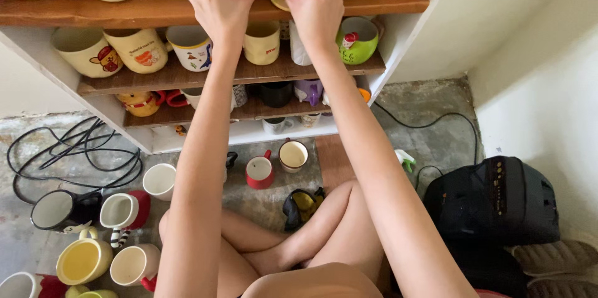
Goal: The person sits on the floor and wipes multiple mugs with a yellow cloth. They pick up each mug, wipe the exterior and interior, and place them back on the floor. The task continues with several mugs of different colors and designs.
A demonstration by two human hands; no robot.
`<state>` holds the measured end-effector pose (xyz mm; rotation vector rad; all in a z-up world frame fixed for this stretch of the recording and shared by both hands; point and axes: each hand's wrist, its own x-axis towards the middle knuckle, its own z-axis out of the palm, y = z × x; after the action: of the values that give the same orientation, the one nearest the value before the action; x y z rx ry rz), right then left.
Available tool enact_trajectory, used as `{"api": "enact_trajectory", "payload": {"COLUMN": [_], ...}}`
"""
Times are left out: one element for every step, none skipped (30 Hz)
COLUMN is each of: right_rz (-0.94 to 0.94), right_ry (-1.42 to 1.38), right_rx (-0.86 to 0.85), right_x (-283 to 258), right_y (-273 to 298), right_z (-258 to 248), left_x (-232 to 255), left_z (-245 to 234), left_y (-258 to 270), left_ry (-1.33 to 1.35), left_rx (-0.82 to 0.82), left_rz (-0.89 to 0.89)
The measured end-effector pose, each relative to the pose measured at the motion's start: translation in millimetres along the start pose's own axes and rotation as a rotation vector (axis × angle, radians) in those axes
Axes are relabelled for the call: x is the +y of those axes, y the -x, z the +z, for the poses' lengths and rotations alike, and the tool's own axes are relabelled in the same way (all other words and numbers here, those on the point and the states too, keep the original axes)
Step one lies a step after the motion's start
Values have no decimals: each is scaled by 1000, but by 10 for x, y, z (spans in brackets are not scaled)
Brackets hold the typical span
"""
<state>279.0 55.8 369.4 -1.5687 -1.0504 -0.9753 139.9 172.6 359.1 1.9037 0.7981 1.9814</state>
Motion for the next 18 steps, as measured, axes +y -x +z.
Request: {"api": "enact_trajectory", "payload": {"right_rz": [10,5,1,-4,3,9,15,-9,-34,-58,-62,-65,-64,-63,-62,-62,-64,-67], "right_ry": [26,38,48,59,58,57,56,27,-3,-32,-76,-119,-164,-145,-126,-106,-99,-92], "right_rx": [3,-2,-8,-14,-40,-66,-91,-69,-46,-23,-30,-38,-51,-64,-78,-92,-62,-32], "right_x": [-8,-1,10,26,47,82,116,145,181,212,237,262,278,292,298,293,287,276], "right_y": [28,30,14,3,-9,-16,-26,-28,-26,-22,-43,-69,-62,-63,-56,-42,-55,-63], "right_z": [35,74,121,160,193,201,200,191,166,138,113,85,59,42,34,40,58,87], "left_x": [44,77,102,118,120,114,102,86,64,39,20,6,-15,-37,-57,-67,-58,-48], "left_z": [-12,-23,-33,-44,-64,-88,-114,-142,-169,-199,-213,-218,-235,-248,-256,-248,-216,-187], "left_y": [25,50,57,63,62,58,44,30,22,12,-21,-53,-56,-53,-39,-28,-36,-42], "left_ry": [-12,-23,-25,-26,-28,-31,-35,-39,-65,-91,-115,-112,-113,-114,-132,-151,-166,-161], "left_rx": [20,39,50,61,76,65,54,44,23,1,-18,-19,-23,-28,-40,-52,-61,-38], "left_rz": [-22,-43,-24,-5,16,18,20,22,21,20,22,55,84,114,90,67,47,67]}}
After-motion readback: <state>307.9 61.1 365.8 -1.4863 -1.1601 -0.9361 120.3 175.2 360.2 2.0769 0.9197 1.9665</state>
